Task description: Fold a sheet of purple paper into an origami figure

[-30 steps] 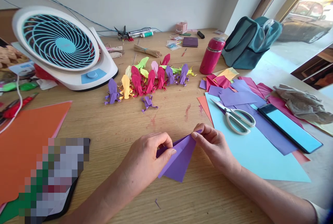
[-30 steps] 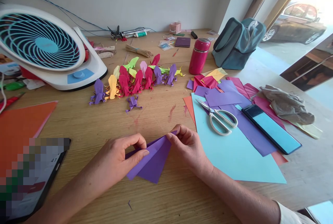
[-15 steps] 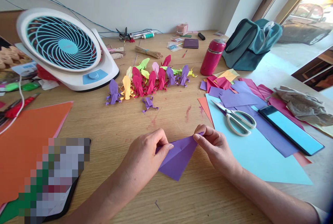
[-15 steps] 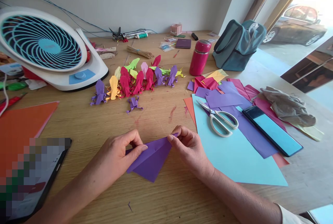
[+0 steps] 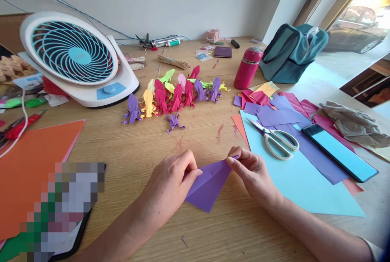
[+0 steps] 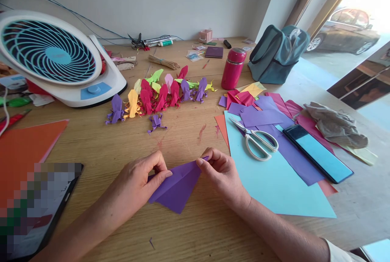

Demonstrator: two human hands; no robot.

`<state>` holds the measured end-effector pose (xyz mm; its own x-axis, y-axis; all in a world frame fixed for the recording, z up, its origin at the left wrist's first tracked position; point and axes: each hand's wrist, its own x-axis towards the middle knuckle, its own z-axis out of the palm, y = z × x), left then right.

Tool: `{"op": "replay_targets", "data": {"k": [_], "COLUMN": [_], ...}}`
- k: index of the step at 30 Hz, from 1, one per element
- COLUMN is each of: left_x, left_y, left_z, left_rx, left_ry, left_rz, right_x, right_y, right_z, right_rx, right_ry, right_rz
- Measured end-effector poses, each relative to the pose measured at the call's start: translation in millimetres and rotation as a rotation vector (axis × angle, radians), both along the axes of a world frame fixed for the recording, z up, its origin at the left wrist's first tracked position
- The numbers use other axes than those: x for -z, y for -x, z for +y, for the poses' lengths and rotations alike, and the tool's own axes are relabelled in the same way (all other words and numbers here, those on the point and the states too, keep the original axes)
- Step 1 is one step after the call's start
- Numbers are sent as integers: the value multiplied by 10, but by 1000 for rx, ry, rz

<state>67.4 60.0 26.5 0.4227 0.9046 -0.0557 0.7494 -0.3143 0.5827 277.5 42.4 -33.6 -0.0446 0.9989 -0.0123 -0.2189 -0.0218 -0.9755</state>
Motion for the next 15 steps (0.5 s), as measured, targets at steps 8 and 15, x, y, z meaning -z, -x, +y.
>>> {"op": "replay_targets", "data": {"k": [8, 15], "left_x": [15, -23], "left_y": [-2, 27], "left_z": [6, 32], "left_rx": [-15, 47], "left_ry": [17, 16], "left_rz": [-96, -82], "right_x": [-17, -55], "right_y": [10, -25], "right_z": [2, 28], "right_rx": [12, -103], "right_ry": [3, 45], "right_rz": [-29, -33]}}
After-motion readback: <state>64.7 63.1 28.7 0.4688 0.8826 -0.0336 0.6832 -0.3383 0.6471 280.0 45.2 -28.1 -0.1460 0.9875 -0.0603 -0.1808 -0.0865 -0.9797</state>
